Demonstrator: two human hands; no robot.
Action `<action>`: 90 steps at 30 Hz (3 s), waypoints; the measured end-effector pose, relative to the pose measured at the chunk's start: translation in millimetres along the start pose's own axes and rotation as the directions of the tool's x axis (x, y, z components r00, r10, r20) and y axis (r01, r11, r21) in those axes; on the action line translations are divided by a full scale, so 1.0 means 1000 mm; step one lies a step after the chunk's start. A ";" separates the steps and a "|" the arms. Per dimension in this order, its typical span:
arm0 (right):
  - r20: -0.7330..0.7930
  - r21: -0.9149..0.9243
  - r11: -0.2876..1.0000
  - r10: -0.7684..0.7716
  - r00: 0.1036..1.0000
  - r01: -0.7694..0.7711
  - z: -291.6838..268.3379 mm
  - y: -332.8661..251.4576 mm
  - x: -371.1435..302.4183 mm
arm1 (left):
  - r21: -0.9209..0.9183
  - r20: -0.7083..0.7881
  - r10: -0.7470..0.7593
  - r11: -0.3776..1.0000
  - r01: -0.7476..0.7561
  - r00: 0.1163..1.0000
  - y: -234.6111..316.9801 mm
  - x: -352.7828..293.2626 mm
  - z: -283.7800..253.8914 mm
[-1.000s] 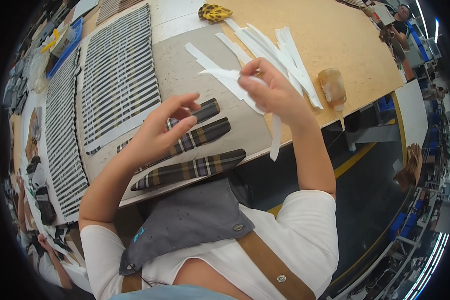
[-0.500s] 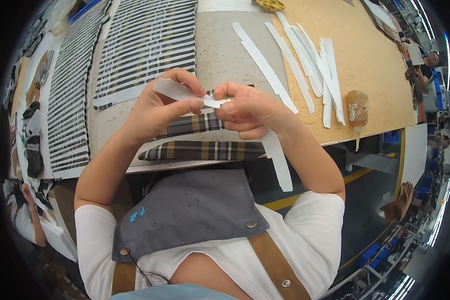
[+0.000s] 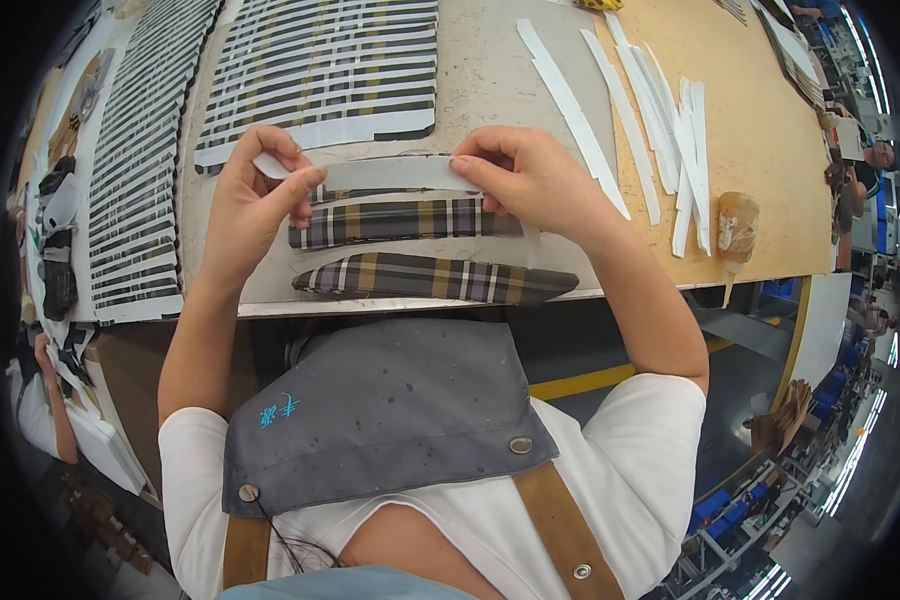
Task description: Applying glue and attaching lining strips to leather components for assembly.
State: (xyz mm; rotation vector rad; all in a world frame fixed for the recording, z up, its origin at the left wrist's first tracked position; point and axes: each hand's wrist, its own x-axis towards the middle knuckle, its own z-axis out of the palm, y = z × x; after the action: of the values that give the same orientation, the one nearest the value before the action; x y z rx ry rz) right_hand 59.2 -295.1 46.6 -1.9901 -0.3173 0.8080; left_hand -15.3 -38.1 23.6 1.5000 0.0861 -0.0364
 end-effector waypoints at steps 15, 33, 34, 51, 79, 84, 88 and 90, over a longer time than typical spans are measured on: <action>-0.082 -0.399 0.905 -0.192 0.978 0.145 0.016 0.015 0.027 | 0.792 0.067 0.266 0.572 -0.213 0.962 -0.024 -0.002 -0.014; -0.036 -0.602 0.764 -0.319 0.947 0.235 0.026 0.020 0.030 | 0.853 0.087 0.296 0.471 -0.225 0.951 -0.031 0.002 -0.017; -0.031 -0.600 0.763 -0.322 0.946 0.240 0.027 0.020 0.029 | 0.857 0.096 0.303 0.460 -0.234 0.948 -0.031 0.002 -0.017; -0.014 -0.718 0.653 -0.360 0.933 0.241 0.032 0.018 0.028 | 0.824 0.404 0.341 0.266 -0.500 0.849 -0.019 -0.015 0.013; -0.159 -0.435 0.895 -0.182 0.970 0.097 -0.024 0.042 -0.003 | 0.804 0.457 0.156 0.348 -0.482 0.876 -0.017 -0.016 0.015; -0.174 -0.416 0.903 -0.199 0.964 0.111 -0.024 0.048 -0.002 | 0.801 0.459 0.135 0.365 -0.475 0.878 -0.015 -0.015 0.015; -0.178 -0.447 0.888 -0.205 0.962 0.107 -0.022 0.046 -0.002 | 0.807 0.454 0.131 0.359 -0.469 0.881 -0.015 -0.015 0.016; -0.169 -0.480 0.867 -0.241 0.956 0.134 -0.021 0.047 -0.001 | 0.806 0.455 0.131 0.359 -0.470 0.881 -0.015 -0.015 0.016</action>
State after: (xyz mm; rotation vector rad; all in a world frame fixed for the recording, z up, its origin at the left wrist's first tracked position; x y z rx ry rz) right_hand 67.6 -335.0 14.9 -2.4247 -0.6088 0.3937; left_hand -30.9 -55.3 11.0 2.5957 -0.6020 -0.0177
